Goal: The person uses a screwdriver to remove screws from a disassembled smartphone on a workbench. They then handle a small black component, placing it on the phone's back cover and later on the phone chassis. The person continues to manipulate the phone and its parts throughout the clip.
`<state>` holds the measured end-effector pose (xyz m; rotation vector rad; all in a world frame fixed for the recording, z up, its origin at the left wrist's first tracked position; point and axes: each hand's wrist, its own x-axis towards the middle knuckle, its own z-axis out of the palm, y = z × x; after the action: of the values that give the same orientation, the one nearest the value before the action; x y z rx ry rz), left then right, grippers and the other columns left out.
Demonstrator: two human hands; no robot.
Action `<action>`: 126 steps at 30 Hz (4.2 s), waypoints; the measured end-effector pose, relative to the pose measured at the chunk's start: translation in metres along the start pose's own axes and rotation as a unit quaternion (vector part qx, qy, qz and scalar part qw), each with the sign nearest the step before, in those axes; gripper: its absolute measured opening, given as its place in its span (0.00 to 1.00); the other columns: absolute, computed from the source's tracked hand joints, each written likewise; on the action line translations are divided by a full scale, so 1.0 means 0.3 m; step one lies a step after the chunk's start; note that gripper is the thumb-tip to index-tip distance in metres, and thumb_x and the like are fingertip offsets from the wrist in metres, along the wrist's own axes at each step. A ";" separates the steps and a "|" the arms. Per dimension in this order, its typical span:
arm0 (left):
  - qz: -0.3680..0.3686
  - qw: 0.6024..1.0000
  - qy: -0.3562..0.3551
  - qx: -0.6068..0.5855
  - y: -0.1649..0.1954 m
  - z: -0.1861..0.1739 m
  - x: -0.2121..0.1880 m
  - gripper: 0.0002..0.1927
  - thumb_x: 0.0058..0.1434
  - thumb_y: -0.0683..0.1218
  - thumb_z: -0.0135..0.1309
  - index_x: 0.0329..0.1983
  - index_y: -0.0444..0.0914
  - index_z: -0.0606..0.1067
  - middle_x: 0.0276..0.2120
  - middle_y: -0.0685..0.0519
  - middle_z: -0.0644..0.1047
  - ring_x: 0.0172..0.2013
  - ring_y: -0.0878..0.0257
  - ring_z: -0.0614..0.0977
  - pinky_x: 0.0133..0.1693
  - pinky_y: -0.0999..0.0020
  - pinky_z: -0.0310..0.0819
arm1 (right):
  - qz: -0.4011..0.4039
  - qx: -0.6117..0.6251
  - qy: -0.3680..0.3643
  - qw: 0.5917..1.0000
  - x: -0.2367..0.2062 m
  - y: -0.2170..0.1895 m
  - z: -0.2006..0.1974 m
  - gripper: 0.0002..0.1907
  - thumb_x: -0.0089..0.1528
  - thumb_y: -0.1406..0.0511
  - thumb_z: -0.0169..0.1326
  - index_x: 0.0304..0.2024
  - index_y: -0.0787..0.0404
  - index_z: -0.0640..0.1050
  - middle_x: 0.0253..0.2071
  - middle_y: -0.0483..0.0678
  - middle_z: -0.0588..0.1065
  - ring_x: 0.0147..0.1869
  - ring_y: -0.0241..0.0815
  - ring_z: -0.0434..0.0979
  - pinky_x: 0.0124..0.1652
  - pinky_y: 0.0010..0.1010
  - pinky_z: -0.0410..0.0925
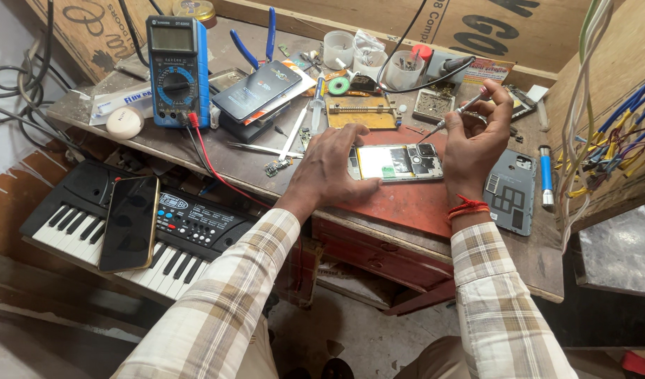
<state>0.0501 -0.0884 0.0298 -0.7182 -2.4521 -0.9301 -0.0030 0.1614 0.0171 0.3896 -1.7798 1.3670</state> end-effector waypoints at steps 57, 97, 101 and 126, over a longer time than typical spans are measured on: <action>-0.010 1.000 -0.005 -0.004 -0.001 0.010 -0.002 0.42 0.43 0.58 0.69 0.59 0.39 0.68 0.43 0.49 0.79 0.49 0.52 0.79 0.58 0.53 0.65 | -0.002 -0.057 0.029 0.998 0.002 -0.004 -0.030 0.34 0.65 0.82 0.54 0.70 0.58 0.64 0.52 0.49 0.73 0.53 0.37 0.79 0.52 0.27 0.75; -0.002 1.000 0.002 0.002 0.002 0.013 0.001 0.42 0.43 0.58 0.69 0.59 0.39 0.68 0.43 0.50 0.79 0.50 0.53 0.79 0.57 0.53 0.66 | -0.018 0.011 -0.045 0.999 0.005 -0.058 -0.023 0.31 0.66 0.83 0.44 0.69 0.56 0.67 0.52 0.47 0.74 0.53 0.36 0.80 0.54 0.29 0.76; -0.012 1.000 -0.005 -0.005 0.004 0.014 0.003 0.42 0.42 0.58 0.68 0.59 0.40 0.68 0.43 0.50 0.79 0.49 0.54 0.80 0.56 0.54 0.67 | -0.046 -0.043 -0.032 0.998 0.015 -0.057 -0.032 0.29 0.65 0.81 0.58 0.65 0.55 0.69 0.45 0.45 0.73 0.49 0.34 0.77 0.49 0.26 0.75; -0.011 1.000 0.002 -0.005 0.002 0.019 -0.003 0.42 0.42 0.58 0.69 0.59 0.40 0.68 0.43 0.50 0.79 0.49 0.53 0.80 0.57 0.53 0.66 | -0.024 0.012 -0.024 0.999 0.013 -0.044 -0.029 0.32 0.63 0.83 0.58 0.64 0.55 0.67 0.52 0.45 0.66 0.45 0.31 0.74 0.42 0.20 0.73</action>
<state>0.0502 -0.0843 0.0256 -0.6930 -2.4592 -0.9515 0.0073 0.1655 0.0290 0.4798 -1.7829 1.3567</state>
